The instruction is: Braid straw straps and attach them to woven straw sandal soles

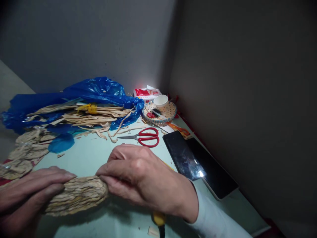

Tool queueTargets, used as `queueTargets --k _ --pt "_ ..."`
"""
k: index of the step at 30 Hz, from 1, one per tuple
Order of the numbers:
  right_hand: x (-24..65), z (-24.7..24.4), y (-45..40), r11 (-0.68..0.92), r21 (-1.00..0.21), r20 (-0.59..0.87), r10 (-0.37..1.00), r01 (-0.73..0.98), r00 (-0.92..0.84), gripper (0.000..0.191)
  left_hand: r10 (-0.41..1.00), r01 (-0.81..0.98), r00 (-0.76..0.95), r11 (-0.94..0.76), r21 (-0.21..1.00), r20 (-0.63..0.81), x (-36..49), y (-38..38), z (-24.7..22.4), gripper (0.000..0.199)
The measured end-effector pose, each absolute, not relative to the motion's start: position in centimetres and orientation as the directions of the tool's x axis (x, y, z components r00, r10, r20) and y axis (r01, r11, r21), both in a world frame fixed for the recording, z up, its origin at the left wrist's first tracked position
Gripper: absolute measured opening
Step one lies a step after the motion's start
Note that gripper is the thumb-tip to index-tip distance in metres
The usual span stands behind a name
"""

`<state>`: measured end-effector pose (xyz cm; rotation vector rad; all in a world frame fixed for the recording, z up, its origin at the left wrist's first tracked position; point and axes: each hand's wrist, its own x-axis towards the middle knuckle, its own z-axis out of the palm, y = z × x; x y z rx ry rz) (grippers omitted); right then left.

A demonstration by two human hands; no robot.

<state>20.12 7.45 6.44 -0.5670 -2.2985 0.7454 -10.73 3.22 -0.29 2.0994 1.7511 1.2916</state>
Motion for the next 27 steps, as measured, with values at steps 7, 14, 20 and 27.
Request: queueTargets --k 7,14,20,27 --pt "19.2 5.5 7.4 0.825 -0.528 0.539 0.51 0.203 -0.67 0.024 0.816 0.734 -0.155 -0.282 0.618 0.556 -8.2 2.3 0.0 0.014" --pt "18.8 4.9 7.3 0.822 -0.546 0.559 0.502 0.163 -0.66 0.029 0.836 0.615 -0.335 -0.156 0.773 0.435 -5.7 2.1 1.7 0.007" --pt "18.1 3.7 7.4 0.82 -0.556 0.595 0.507 0.136 -0.624 0.037 0.814 0.592 -0.407 -0.11 0.798 0.415 -5.0 2.7 2.8 0.016" --pt "18.0 4.2 7.4 0.697 -0.704 0.54 0.648 0.134 -0.537 0.034 0.782 0.572 -0.458 -0.104 0.814 0.422 -3.3 2.6 3.3 0.023"
